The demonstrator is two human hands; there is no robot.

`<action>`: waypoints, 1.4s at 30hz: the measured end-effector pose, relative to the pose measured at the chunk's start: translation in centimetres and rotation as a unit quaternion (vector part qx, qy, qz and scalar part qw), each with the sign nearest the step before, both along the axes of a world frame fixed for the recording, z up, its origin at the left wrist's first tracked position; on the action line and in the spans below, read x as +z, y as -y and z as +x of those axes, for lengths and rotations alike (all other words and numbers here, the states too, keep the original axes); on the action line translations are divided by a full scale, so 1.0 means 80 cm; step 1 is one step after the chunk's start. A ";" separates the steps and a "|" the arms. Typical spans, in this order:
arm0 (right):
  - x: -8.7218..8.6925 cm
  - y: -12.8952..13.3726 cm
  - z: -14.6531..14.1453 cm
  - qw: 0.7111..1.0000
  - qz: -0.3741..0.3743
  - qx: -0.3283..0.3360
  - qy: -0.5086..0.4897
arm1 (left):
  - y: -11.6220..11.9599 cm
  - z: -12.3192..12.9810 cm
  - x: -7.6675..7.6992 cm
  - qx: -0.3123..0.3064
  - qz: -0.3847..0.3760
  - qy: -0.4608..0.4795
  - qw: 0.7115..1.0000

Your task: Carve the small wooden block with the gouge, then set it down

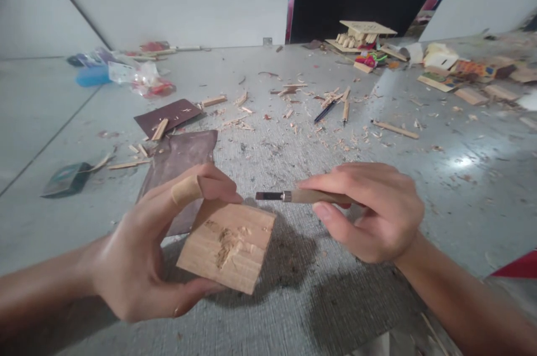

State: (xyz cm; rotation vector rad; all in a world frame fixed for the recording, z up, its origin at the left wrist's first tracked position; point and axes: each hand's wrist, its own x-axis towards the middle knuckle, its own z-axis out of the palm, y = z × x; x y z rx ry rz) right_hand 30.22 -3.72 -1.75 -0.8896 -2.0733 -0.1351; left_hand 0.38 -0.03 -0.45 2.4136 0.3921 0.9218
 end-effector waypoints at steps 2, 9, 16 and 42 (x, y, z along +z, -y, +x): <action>-0.001 -0.002 -0.001 1.000 -0.003 0.003 0.004 | -0.001 0.001 0.000 -0.005 0.004 0.004 1.000; 0.000 0.003 -0.002 1.000 -0.017 0.020 0.014 | 0.000 -0.002 -0.003 -0.013 -0.019 -0.019 1.000; 0.004 0.007 0.000 0.999 -0.036 0.012 0.033 | -0.004 -0.003 0.000 -0.026 -0.042 -0.074 0.996; -0.002 -0.008 -0.009 0.965 -0.167 0.109 0.171 | -0.015 0.004 -0.020 -0.020 0.013 -0.294 0.956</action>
